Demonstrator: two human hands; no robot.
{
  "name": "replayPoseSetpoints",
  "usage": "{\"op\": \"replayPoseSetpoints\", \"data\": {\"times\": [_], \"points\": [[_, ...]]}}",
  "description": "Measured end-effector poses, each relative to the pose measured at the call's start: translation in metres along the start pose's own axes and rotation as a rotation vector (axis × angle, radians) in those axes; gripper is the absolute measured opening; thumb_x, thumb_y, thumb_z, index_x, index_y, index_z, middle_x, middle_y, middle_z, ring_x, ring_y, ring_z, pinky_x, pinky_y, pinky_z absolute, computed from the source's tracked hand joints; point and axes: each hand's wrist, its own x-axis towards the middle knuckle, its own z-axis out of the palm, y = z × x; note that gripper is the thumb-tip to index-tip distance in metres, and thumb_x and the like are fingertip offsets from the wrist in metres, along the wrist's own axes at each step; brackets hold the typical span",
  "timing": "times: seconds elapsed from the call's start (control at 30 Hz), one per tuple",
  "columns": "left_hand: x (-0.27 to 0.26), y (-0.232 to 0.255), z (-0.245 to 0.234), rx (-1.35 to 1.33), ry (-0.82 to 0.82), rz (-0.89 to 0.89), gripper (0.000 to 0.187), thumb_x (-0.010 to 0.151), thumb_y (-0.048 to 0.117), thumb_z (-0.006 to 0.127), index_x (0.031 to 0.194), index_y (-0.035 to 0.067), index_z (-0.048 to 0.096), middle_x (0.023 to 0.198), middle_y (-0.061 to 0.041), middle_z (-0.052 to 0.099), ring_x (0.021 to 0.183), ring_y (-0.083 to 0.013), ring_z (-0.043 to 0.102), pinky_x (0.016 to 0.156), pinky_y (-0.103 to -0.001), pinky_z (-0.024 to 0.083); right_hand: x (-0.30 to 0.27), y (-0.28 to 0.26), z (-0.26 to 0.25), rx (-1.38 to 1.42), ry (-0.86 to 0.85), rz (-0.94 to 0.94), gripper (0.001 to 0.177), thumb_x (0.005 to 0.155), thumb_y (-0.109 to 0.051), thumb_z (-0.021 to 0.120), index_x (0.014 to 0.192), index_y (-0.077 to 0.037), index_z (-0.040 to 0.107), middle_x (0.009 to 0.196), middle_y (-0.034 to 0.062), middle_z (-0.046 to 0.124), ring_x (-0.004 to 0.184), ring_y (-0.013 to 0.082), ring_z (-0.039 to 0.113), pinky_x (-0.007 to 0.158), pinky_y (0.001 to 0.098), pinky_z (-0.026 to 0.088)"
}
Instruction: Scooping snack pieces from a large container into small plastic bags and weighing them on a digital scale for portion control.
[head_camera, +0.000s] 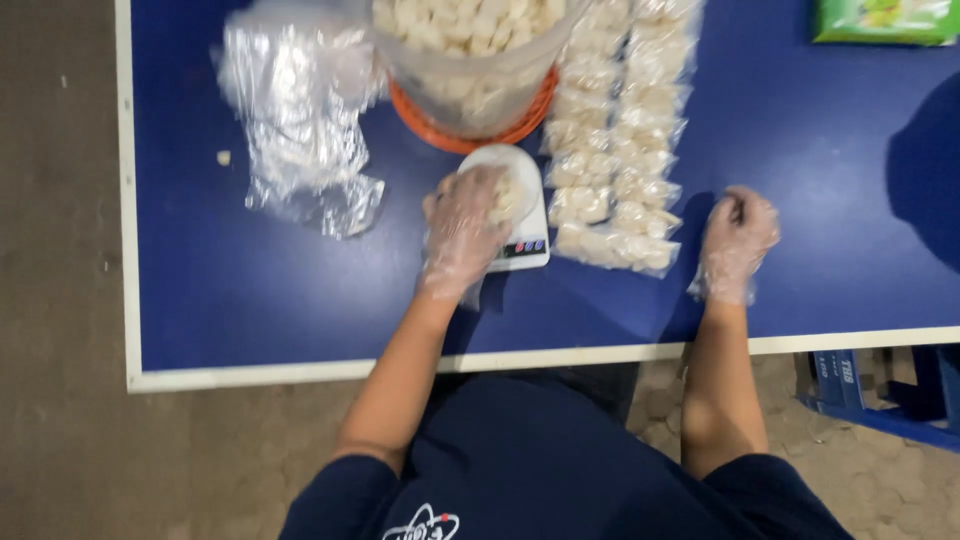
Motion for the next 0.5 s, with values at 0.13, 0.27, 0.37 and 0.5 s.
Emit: {"op": "replayPoseSetpoints", "data": {"times": [0.13,0.27,0.37,0.5], "points": [[-0.013,-0.011,-0.007,-0.151,0.258,0.036,0.067,0.075,0.034,0.084,0.138,0.027,0.060,0.125,0.001,0.064,0.115,-0.0230,0.061,0.089,-0.040,0.054,-0.008,-0.021,-0.020,0.077,0.000,0.139,0.015,0.089,0.003,0.067,0.099,-0.004,0.077,0.085,0.0183,0.071,0.080,0.0383,0.067,0.075,0.0452,0.054],[-0.035,0.000,-0.055,-0.445,0.238,-0.020,0.067,0.078,0.023,0.082,0.140,0.014,0.059,0.124,-0.015,0.064,0.113,-0.0382,0.063,0.092,-0.050,0.055,-0.026,-0.019,-0.026,0.220,0.037,0.306,0.020,0.091,0.002,0.069,0.106,-0.008,0.079,0.094,0.0139,0.074,0.085,0.0294,0.068,0.079,0.0365,0.054],[-0.057,0.010,-0.090,-0.711,0.166,-0.150,0.075,0.077,0.011,0.082,0.145,0.003,0.050,0.124,-0.031,0.060,0.118,-0.0516,0.061,0.097,-0.059,0.053,-0.020,-0.039,-0.037,0.550,0.062,0.741,0.017,0.096,-0.006,0.066,0.112,-0.008,0.072,0.096,0.0080,0.070,0.083,0.0157,0.065,0.078,0.0326,0.057],[-0.089,0.003,-0.059,-1.033,0.106,-0.365,0.080,0.071,0.011,0.089,0.142,0.004,0.054,0.124,-0.030,0.062,0.119,-0.0425,0.061,0.101,-0.053,0.052,-0.013,-0.086,-0.061,0.462,0.246,0.576,0.019,0.101,-0.009,0.066,0.119,-0.006,0.065,0.112,0.0071,0.059,0.105,0.0204,0.060,0.089,0.0367,0.061]]}}
